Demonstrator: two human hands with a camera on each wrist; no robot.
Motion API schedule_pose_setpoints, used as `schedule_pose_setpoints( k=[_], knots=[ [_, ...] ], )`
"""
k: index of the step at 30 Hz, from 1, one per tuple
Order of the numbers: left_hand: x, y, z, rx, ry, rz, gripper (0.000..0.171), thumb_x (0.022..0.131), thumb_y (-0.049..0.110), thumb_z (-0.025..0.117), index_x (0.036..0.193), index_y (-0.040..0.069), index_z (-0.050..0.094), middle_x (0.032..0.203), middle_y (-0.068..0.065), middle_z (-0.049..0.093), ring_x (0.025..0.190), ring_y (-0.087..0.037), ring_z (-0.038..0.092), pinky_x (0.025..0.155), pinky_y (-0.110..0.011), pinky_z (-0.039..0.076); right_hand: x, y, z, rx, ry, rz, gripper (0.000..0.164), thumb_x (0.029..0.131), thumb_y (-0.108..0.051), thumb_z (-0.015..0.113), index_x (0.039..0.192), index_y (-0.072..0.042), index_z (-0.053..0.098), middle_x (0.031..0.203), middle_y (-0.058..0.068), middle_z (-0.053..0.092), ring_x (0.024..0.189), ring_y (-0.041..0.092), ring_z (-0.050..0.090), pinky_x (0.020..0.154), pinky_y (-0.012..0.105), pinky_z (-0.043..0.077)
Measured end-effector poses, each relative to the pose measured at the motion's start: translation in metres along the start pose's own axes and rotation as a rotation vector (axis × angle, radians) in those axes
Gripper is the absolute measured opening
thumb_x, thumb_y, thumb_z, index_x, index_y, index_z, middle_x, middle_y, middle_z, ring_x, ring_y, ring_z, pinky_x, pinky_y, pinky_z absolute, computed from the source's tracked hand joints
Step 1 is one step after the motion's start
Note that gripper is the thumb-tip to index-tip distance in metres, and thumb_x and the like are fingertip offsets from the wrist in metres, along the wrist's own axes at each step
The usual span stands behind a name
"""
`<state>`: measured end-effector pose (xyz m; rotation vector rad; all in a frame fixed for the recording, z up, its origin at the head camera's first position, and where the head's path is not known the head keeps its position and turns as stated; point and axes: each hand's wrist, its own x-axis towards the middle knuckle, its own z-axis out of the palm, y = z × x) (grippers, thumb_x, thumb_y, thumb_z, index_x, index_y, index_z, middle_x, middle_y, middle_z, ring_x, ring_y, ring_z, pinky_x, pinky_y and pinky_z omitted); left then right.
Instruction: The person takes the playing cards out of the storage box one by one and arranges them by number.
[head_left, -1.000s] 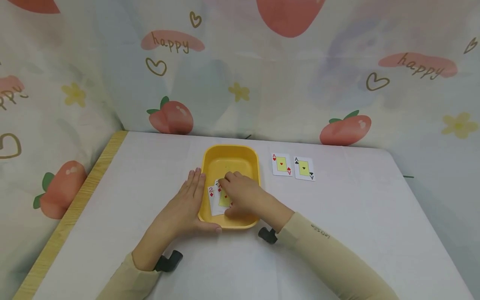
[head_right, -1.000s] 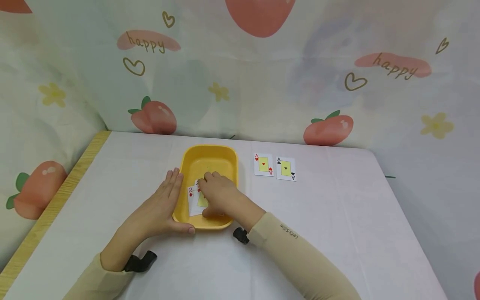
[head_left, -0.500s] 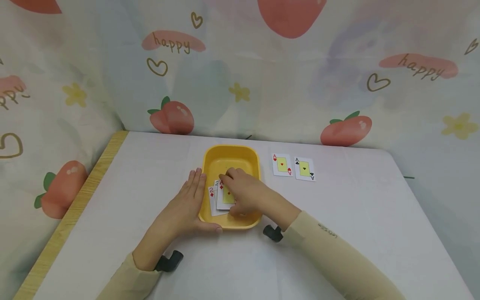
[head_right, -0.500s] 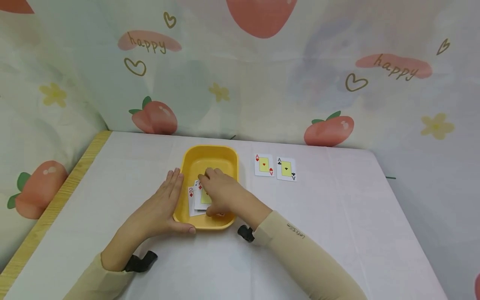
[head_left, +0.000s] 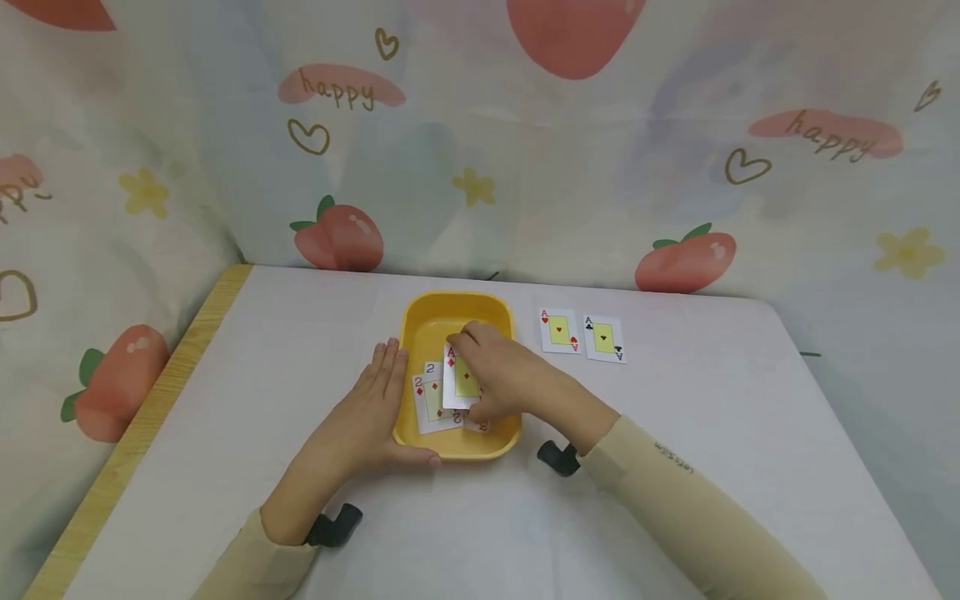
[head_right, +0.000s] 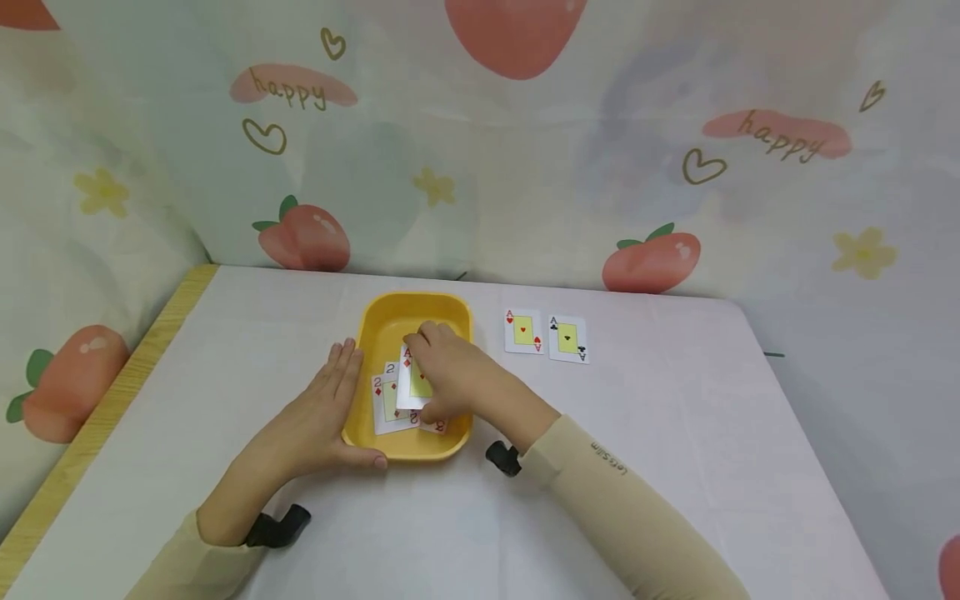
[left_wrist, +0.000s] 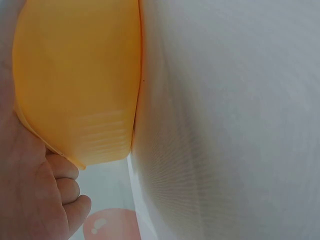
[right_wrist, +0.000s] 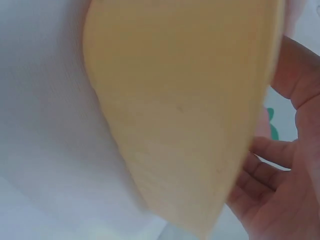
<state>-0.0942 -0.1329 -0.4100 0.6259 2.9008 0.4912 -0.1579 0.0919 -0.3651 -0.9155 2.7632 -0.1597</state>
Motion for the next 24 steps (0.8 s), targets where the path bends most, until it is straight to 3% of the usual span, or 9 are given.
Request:
schedule_pose_setpoints(
  k=[9,18,24],
  knots=[
    [0.000,0.001,0.001,-0.007,-0.004,-0.023,0.146,0.061,0.087,0.068,0.159,-0.001,0.004,0.167,-0.016,-0.004,0.155,-0.032,-0.004,0.123,-0.047,0.017,-0.008,0.010,-0.014,0.029,0.044,-0.028,0.096,0.064,-0.036,0.090,0.145,-0.009,0.045,0.131,0.003,0.046,0.110,0.014,0.045,0.102,0.026,0.048],
    [0.000,0.002,0.000,-0.011,-0.002,-0.031,0.146,0.061,0.084,0.071,0.159,0.000,0.003,0.168,-0.015,-0.005,0.155,-0.031,-0.005,0.123,-0.047,0.017,-0.016,0.024,-0.030,0.070,0.080,-0.017,0.093,0.064,-0.038,0.090,0.141,-0.009,0.047,0.133,0.003,0.046,0.116,0.018,0.042,0.105,0.032,0.046],
    [0.000,0.003,0.000,-0.009,-0.003,-0.039,0.147,0.060,0.084,0.072,0.159,0.001,0.003,0.168,-0.015,-0.005,0.155,-0.031,-0.005,0.123,-0.048,0.018,-0.023,0.033,-0.041,0.062,0.097,-0.004,0.086,0.066,-0.030,0.084,0.140,-0.007,0.047,0.136,0.007,0.044,0.116,0.020,0.043,0.104,0.034,0.048]
  ],
)
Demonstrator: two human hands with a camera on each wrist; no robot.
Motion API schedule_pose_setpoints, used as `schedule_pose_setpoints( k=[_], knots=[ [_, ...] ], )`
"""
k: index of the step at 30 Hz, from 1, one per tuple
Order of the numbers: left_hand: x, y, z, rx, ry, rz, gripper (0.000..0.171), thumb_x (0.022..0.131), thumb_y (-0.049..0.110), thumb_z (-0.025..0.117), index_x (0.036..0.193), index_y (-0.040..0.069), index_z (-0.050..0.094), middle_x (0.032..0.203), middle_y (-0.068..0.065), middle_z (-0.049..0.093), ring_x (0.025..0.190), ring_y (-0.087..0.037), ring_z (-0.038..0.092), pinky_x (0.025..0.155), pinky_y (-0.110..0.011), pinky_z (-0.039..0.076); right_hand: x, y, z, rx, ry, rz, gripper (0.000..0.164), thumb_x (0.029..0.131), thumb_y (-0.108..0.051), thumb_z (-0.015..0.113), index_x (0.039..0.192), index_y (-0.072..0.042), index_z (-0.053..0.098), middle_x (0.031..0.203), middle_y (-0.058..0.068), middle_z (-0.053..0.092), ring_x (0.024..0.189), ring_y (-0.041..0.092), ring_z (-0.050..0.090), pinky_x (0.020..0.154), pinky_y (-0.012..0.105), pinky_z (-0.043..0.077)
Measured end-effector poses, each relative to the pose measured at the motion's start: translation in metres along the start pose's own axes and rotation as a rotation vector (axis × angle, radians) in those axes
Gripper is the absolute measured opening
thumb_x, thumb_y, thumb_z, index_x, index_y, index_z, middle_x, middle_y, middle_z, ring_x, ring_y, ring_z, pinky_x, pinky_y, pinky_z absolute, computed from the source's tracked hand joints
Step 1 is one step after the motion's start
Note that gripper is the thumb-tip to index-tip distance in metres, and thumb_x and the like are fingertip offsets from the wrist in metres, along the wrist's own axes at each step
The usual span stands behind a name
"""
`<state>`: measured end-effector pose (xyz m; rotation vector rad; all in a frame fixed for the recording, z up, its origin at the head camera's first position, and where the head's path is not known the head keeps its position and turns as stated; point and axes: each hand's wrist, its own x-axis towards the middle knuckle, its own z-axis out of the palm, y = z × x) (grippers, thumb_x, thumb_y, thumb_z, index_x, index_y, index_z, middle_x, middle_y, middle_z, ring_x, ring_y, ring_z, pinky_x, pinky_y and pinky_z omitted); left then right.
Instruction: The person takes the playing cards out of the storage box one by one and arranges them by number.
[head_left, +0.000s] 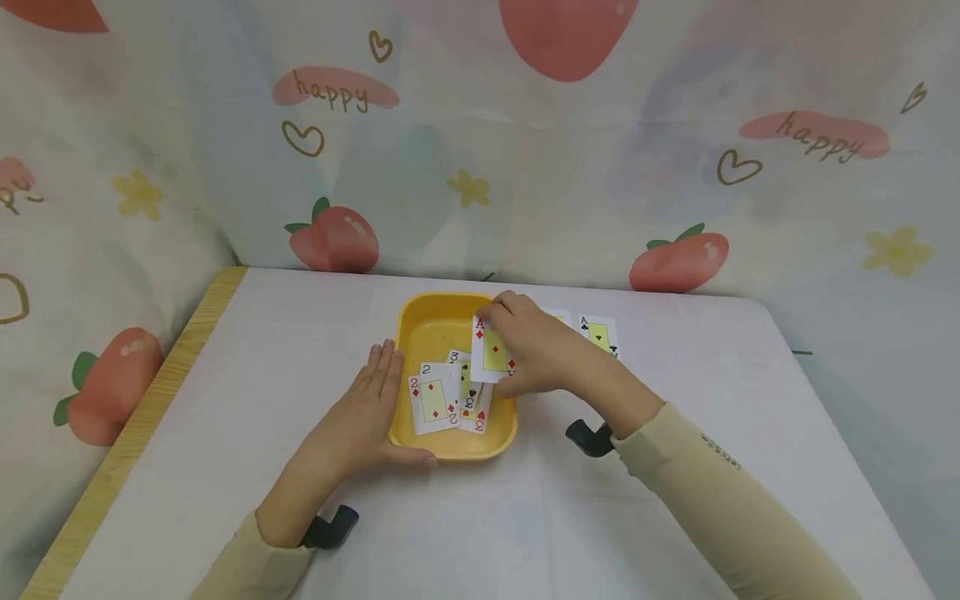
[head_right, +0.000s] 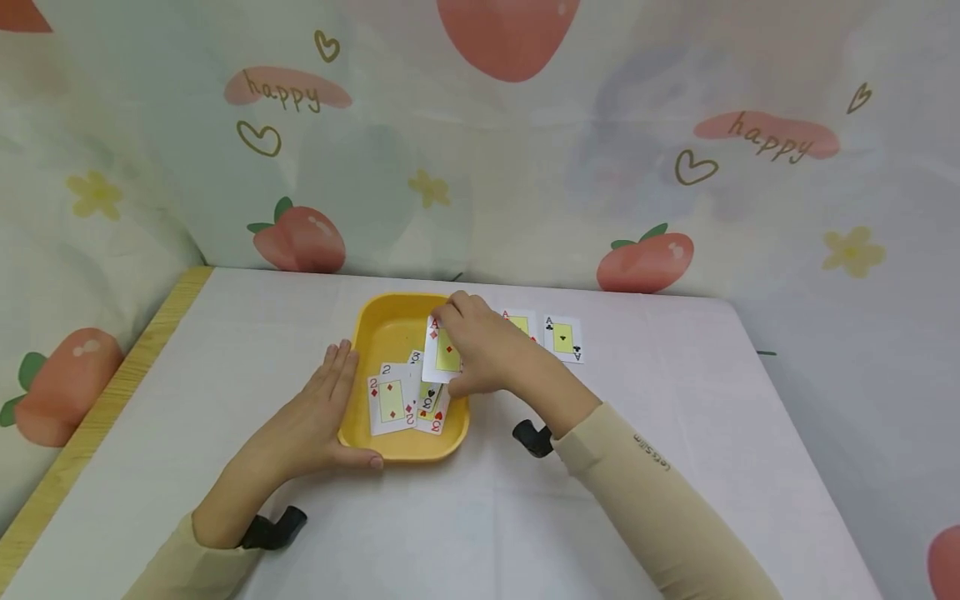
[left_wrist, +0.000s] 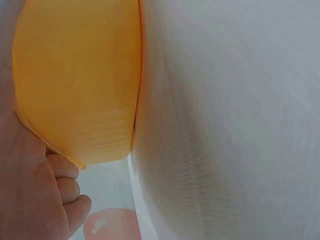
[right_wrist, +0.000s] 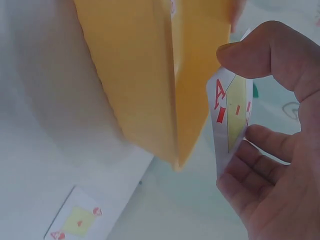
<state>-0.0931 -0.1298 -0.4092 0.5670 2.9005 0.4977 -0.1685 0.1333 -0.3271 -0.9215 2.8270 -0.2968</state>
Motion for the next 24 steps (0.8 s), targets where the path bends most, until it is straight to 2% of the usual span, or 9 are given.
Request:
schedule_pose_setpoints(
  k=[9,20,24],
  knots=[
    [0.001,0.001,0.001,-0.003,0.001,-0.011,0.147,0.059,0.083,0.072,0.159,0.001,0.003,0.168,-0.015,-0.006,0.155,-0.031,-0.005,0.122,-0.049,0.018,-0.014,0.019,-0.014,-0.019,0.022,0.054,0.085,0.066,-0.024,0.080,0.141,-0.007,0.047,0.133,0.006,0.045,0.113,0.019,0.044,0.092,0.031,0.050],
    [0.001,0.001,0.002,0.001,0.011,-0.003,0.147,0.059,0.083,0.073,0.159,0.000,0.003,0.168,-0.016,-0.004,0.155,-0.032,-0.004,0.122,-0.049,0.019,-0.032,0.051,-0.017,-0.031,0.031,0.121,0.083,0.066,-0.023,0.079,0.141,-0.006,0.047,0.136,0.009,0.043,0.113,0.021,0.044,0.090,0.032,0.050],
    [0.000,0.000,0.003,0.001,0.018,-0.001,0.147,0.059,0.082,0.073,0.159,0.000,0.004,0.168,-0.016,-0.003,0.155,-0.032,-0.003,0.122,-0.049,0.020,-0.037,0.063,-0.018,-0.031,0.029,0.118,0.081,0.066,-0.021,0.077,0.140,-0.004,0.047,0.136,0.011,0.043,0.112,0.022,0.044,0.089,0.033,0.049]
  ],
)
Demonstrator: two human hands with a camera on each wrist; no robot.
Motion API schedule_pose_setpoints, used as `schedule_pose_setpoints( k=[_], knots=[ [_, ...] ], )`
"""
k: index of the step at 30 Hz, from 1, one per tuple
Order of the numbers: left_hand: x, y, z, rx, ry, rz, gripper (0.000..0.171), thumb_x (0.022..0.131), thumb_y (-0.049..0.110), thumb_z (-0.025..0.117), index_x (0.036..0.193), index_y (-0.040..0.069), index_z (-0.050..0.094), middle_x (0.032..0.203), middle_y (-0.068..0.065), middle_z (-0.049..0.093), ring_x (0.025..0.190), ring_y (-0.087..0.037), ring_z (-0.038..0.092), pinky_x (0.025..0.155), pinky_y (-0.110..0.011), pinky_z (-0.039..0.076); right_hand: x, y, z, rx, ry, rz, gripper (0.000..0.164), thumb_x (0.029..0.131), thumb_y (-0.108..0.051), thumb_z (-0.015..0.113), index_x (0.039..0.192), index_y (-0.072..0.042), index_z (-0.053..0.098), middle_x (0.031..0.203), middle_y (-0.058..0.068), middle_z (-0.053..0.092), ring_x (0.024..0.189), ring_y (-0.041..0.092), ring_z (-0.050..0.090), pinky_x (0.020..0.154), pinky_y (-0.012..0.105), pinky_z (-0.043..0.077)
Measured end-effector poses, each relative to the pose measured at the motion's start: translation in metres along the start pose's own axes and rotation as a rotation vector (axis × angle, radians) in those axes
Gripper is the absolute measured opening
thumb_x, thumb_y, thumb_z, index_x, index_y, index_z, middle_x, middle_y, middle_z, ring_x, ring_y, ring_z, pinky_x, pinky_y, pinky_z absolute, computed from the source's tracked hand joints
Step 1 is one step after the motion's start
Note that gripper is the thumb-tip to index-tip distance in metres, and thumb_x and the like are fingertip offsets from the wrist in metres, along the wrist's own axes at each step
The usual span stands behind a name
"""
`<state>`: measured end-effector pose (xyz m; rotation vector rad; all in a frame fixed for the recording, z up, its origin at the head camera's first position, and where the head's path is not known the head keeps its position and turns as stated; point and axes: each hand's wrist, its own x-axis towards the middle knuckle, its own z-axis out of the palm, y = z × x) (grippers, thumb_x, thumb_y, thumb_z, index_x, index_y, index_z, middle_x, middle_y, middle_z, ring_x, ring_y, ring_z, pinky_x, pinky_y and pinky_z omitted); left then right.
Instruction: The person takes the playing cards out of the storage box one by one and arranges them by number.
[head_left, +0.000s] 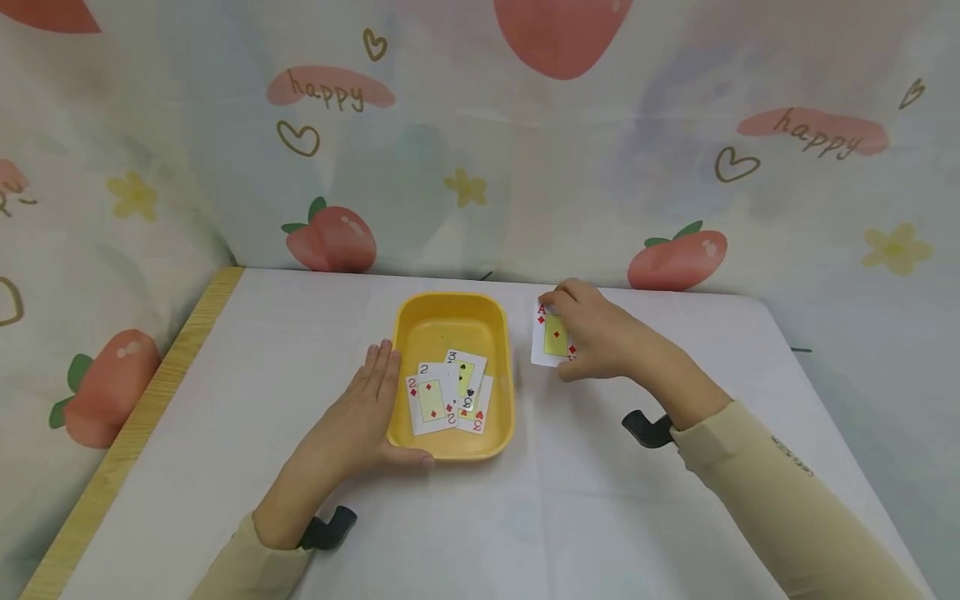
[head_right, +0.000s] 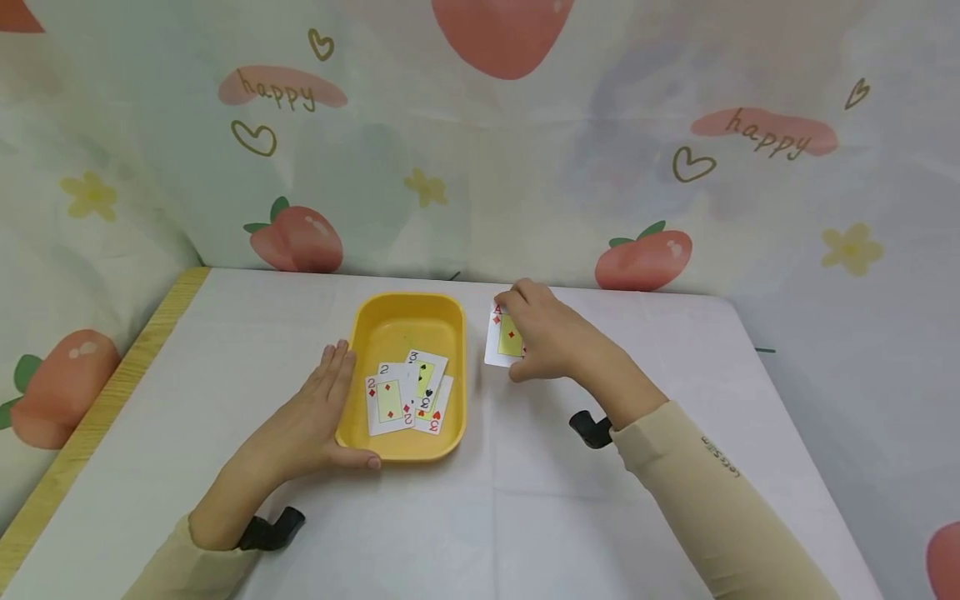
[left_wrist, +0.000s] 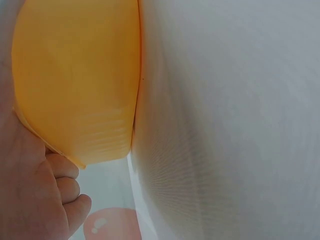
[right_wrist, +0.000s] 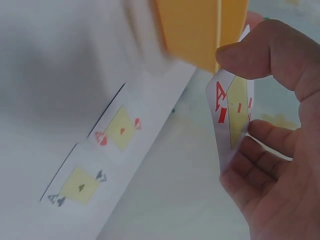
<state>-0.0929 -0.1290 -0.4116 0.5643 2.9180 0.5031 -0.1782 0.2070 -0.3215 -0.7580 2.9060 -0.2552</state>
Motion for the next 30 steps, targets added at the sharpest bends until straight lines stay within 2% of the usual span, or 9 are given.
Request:
schedule_pose_setpoints(
  k=[15,24,30],
  knots=[
    [0.000,0.000,0.000,-0.002,0.007,0.010,0.146,0.059,0.082,0.073,0.159,-0.001,0.006,0.168,-0.017,-0.002,0.155,-0.033,-0.001,0.121,-0.049,0.021,-0.008,0.041,0.001,-0.046,-0.040,0.062,0.087,0.066,-0.021,0.082,0.142,-0.003,0.046,0.139,0.013,0.043,0.115,0.026,0.047,0.094,0.041,0.051],
    [0.000,-0.001,0.000,-0.006,0.004,0.010,0.146,0.060,0.081,0.074,0.159,-0.001,0.005,0.168,-0.017,-0.002,0.155,-0.032,-0.002,0.122,-0.049,0.019,-0.014,0.058,0.000,-0.081,-0.064,0.092,0.086,0.066,-0.020,0.085,0.141,0.001,0.047,0.136,0.018,0.044,0.118,0.031,0.043,0.096,0.047,0.052],
    [0.000,-0.001,0.000,-0.007,-0.001,0.007,0.146,0.060,0.082,0.073,0.159,0.000,0.005,0.168,-0.016,-0.003,0.155,-0.031,-0.003,0.122,-0.049,0.019,-0.017,0.072,0.003,-0.079,-0.085,0.130,0.086,0.067,-0.019,0.086,0.140,0.002,0.047,0.129,0.018,0.046,0.112,0.031,0.043,0.094,0.048,0.051]
  ],
)
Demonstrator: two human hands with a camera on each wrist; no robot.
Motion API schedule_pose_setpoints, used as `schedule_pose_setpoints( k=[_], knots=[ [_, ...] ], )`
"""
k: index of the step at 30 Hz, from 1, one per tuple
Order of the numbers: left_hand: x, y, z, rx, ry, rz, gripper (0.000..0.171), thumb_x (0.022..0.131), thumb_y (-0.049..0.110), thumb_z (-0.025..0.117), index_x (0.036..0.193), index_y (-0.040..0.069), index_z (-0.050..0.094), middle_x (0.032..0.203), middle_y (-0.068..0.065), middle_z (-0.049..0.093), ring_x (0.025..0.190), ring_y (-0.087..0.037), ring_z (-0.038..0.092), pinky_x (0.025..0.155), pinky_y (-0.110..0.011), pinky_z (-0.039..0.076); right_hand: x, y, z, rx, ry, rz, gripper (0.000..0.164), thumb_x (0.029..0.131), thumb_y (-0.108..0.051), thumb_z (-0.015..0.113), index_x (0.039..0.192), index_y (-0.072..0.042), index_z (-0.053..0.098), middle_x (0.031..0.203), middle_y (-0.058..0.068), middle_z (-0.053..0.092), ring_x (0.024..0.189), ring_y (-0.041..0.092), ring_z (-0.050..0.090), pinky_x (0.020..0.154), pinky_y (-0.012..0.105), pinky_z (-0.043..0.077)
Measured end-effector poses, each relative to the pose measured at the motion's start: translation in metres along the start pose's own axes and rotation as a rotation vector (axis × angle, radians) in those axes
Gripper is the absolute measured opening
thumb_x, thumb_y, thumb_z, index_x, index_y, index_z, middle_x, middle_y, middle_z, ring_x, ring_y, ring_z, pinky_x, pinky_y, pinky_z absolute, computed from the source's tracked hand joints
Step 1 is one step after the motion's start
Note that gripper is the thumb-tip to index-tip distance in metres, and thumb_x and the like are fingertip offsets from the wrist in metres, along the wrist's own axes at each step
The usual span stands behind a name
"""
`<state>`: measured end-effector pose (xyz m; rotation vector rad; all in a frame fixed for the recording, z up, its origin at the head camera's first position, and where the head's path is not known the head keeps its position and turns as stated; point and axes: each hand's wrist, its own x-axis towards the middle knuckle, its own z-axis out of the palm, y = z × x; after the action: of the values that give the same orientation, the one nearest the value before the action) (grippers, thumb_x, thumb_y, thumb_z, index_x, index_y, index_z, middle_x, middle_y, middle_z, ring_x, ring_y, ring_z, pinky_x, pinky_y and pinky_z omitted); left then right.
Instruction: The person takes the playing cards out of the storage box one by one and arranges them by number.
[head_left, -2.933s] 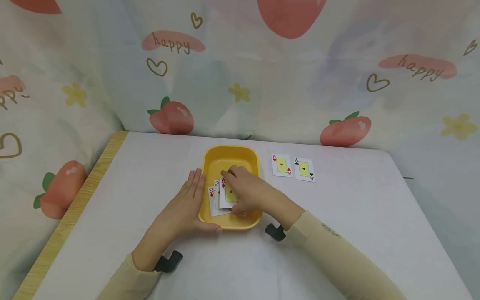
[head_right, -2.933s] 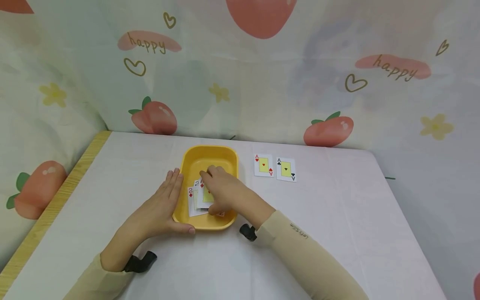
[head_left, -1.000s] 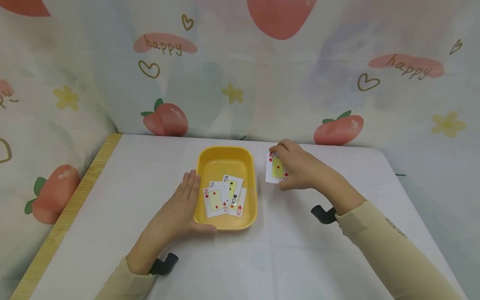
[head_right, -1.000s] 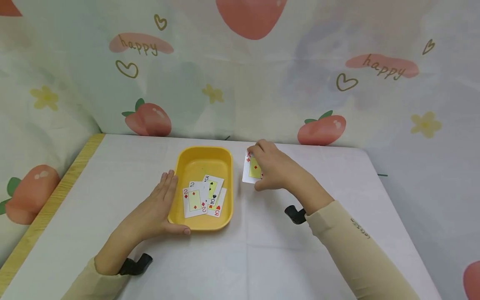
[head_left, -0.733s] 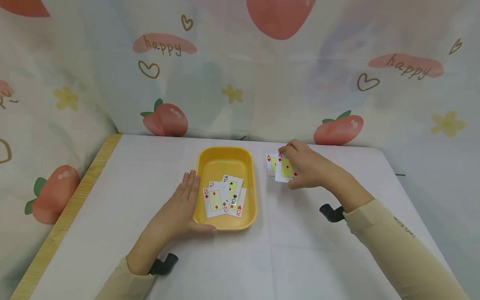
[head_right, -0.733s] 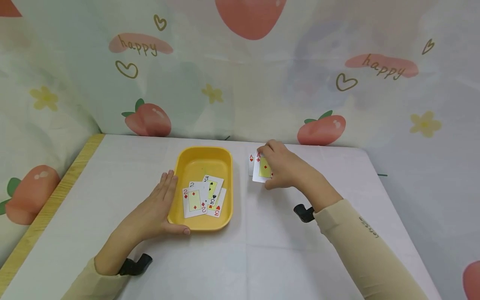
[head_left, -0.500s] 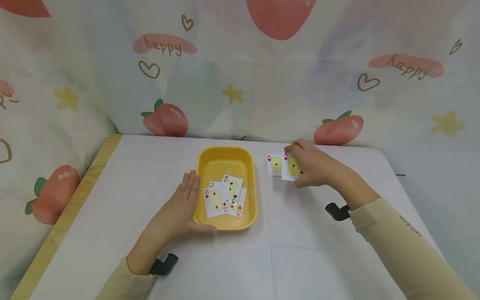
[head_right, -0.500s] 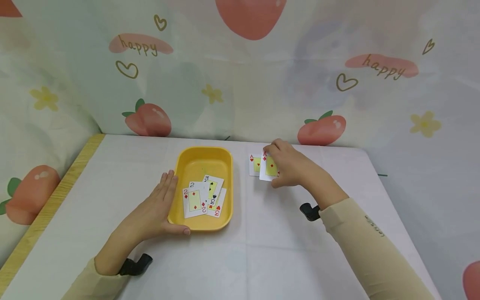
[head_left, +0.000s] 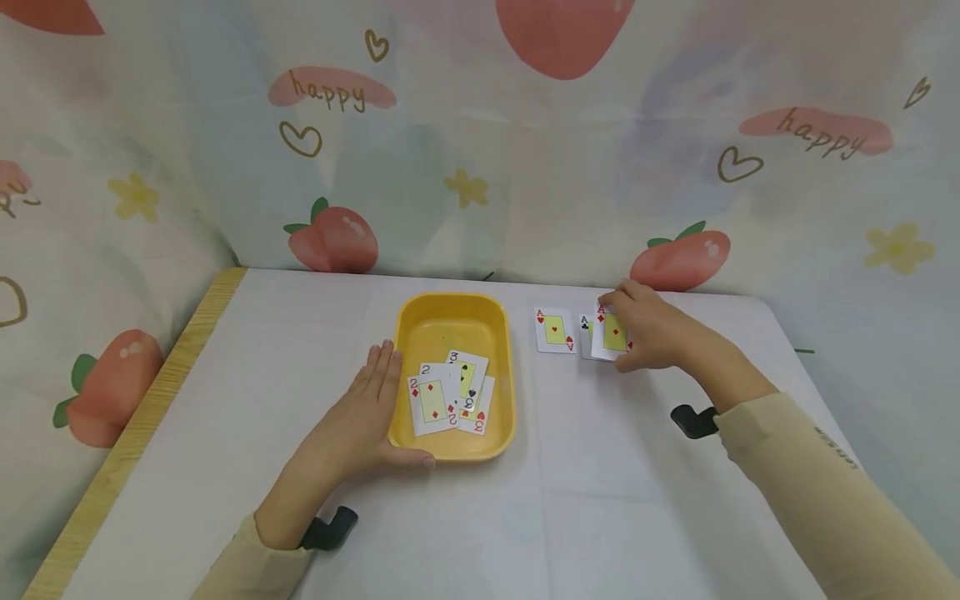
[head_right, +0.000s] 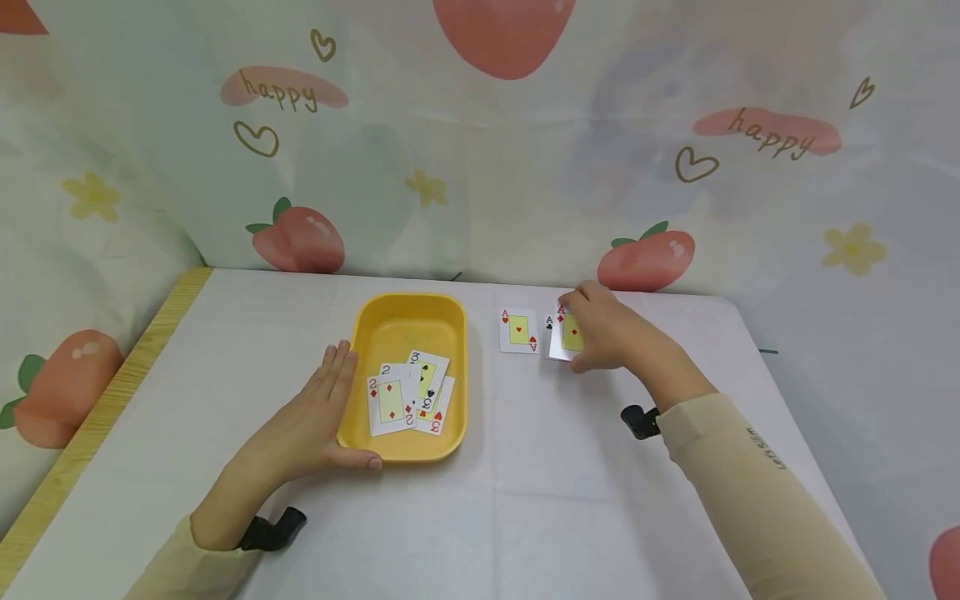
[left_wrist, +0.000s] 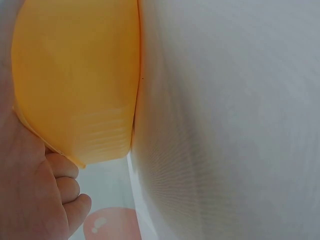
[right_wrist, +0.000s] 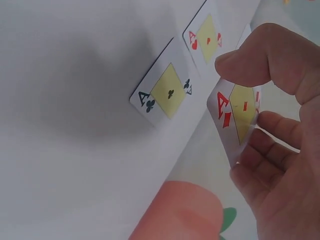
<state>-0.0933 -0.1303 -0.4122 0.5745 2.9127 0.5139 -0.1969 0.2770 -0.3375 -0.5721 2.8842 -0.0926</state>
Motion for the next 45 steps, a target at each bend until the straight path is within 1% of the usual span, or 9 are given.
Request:
schedule_pose_setpoints(
  k=[3,10,13,20,25,30,34,39,45],
  knots=[
    [0.000,0.000,0.000,-0.004,-0.004,-0.001,0.146,0.060,0.083,0.072,0.159,0.000,0.004,0.168,-0.015,-0.003,0.155,-0.031,-0.003,0.122,-0.049,0.020,-0.001,0.008,0.004,0.012,-0.009,0.009,0.086,0.067,-0.019,0.085,0.140,0.003,0.047,0.127,0.017,0.047,0.111,0.031,0.043,0.094,0.048,0.051],
    [0.001,0.001,-0.001,-0.012,-0.009,-0.005,0.146,0.060,0.082,0.073,0.159,0.002,0.003,0.168,-0.014,-0.005,0.155,-0.029,-0.005,0.122,-0.049,0.019,0.001,0.029,0.013,0.026,-0.045,0.057,0.087,0.068,-0.020,0.085,0.142,0.004,0.045,0.131,0.020,0.044,0.114,0.034,0.042,0.097,0.053,0.049],
    [0.000,0.000,0.000,-0.012,-0.008,-0.005,0.146,0.060,0.082,0.073,0.159,0.001,0.003,0.168,-0.014,-0.004,0.155,-0.030,-0.004,0.122,-0.049,0.019,0.002,0.038,0.017,0.024,-0.058,0.075,0.087,0.068,-0.020,0.086,0.141,0.005,0.045,0.131,0.022,0.044,0.114,0.035,0.042,0.097,0.053,0.049],
    [0.001,-0.001,0.000,-0.016,-0.005,0.000,0.146,0.060,0.082,0.073,0.159,0.001,0.004,0.168,-0.015,-0.004,0.155,-0.030,-0.004,0.122,-0.049,0.020,0.005,0.057,0.027,0.039,-0.081,0.107,0.088,0.066,-0.021,0.088,0.140,0.005,0.047,0.131,0.023,0.045,0.115,0.037,0.042,0.098,0.056,0.049],
    [0.001,-0.001,0.000,-0.012,-0.007,0.002,0.146,0.060,0.083,0.073,0.159,0.000,0.004,0.168,-0.015,-0.004,0.155,-0.030,-0.004,0.122,-0.049,0.019,0.005,0.063,0.032,0.069,-0.109,0.109,0.089,0.067,-0.019,0.088,0.141,0.004,0.045,0.134,0.024,0.041,0.117,0.039,0.041,0.099,0.058,0.048],
    [0.001,-0.002,0.000,-0.006,-0.008,0.002,0.147,0.059,0.085,0.070,0.159,0.000,0.004,0.168,-0.016,-0.004,0.155,-0.031,-0.004,0.122,-0.049,0.020,0.007,0.067,0.034,0.087,-0.116,0.094,0.088,0.069,-0.015,0.087,0.142,0.005,0.043,0.136,0.025,0.039,0.118,0.040,0.039,0.102,0.059,0.046],
    [0.001,-0.002,0.000,-0.004,-0.011,-0.005,0.147,0.059,0.088,0.068,0.159,0.000,0.004,0.168,-0.015,-0.004,0.155,-0.031,-0.003,0.122,-0.049,0.020,0.009,0.070,0.037,0.087,-0.122,0.094,0.088,0.069,-0.014,0.087,0.143,0.004,0.043,0.137,0.026,0.038,0.119,0.041,0.039,0.102,0.060,0.045],
    [0.001,-0.002,0.001,0.004,-0.007,-0.008,0.147,0.058,0.087,0.069,0.159,0.001,0.005,0.168,-0.015,-0.003,0.155,-0.031,-0.003,0.122,-0.048,0.020,0.013,0.075,0.041,0.080,-0.134,0.099,0.089,0.068,-0.012,0.088,0.143,0.003,0.043,0.138,0.025,0.037,0.121,0.041,0.038,0.103,0.061,0.045],
    [0.001,-0.002,0.001,0.006,-0.007,-0.011,0.148,0.058,0.087,0.069,0.159,0.001,0.004,0.168,-0.015,-0.004,0.155,-0.031,-0.003,0.122,-0.048,0.020,0.016,0.080,0.045,0.066,-0.134,0.083,0.087,0.068,-0.010,0.087,0.142,0.004,0.044,0.136,0.025,0.038,0.119,0.040,0.039,0.101,0.059,0.046]
  ],
)
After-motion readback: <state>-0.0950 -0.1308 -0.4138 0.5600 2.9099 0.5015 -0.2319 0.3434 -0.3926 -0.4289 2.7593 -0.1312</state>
